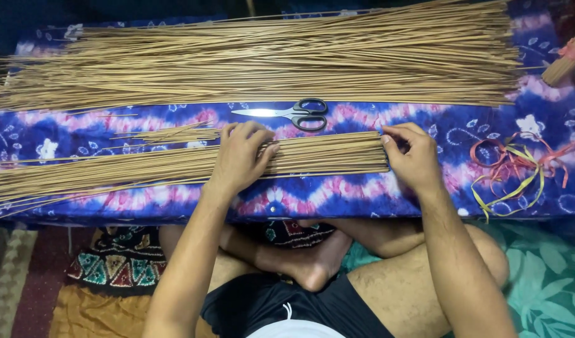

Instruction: The person is organizing thin wooden sticks into bundles, aligning them, and trimming the ends with scissors to ensure uniform length.

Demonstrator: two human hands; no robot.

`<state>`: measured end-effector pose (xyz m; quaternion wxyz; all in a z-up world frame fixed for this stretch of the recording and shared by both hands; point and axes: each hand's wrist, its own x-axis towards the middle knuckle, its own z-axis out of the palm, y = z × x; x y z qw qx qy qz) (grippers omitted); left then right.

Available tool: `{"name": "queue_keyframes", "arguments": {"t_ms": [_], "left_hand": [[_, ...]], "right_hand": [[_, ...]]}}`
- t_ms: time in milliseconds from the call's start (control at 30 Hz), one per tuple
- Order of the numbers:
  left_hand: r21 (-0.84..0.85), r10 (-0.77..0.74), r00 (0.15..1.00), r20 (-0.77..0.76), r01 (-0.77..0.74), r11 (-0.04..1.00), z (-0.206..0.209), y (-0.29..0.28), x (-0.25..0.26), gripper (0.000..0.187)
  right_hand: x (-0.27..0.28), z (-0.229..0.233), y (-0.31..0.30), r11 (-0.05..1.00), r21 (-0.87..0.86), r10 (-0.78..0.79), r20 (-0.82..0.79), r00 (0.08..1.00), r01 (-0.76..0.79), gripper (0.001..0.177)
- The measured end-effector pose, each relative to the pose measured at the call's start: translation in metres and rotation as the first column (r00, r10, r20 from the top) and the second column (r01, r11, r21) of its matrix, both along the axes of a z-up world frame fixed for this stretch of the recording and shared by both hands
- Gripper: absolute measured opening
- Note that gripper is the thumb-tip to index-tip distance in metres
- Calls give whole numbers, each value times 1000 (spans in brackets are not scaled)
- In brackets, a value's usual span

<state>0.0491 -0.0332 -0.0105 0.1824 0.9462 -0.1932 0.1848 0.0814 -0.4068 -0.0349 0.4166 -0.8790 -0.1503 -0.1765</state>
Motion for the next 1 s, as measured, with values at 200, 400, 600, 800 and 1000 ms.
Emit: {"name": "queue_keyframes", "arguments": {"t_ms": [200,400,600,800,1000], "left_hand": [[8,-5,994,107,4,1000,-2,-10,-25,42],[-20,-36,975,219,41,999,-11,-10,-26,39],[-28,-27,968,251,35,999,-16,-9,-25,37],[-25,-33,962,273,41,999,-16,-9,-26,35],[-23,-36,965,260,43,999,-17,-9,-25,34]], "right_hand": [[-23,27,9,924,-382,16,-1,1000,-15,78],[-28,25,14,863,-501,-43,-201,979,-65,103],[-33,33,21,860,-503,-32,-216,976,-84,105],[-28,14,12,846,-530,-65,-217,974,-62,108],[-32,18,14,799,-596,-71,-219,973,-76,108]]}}
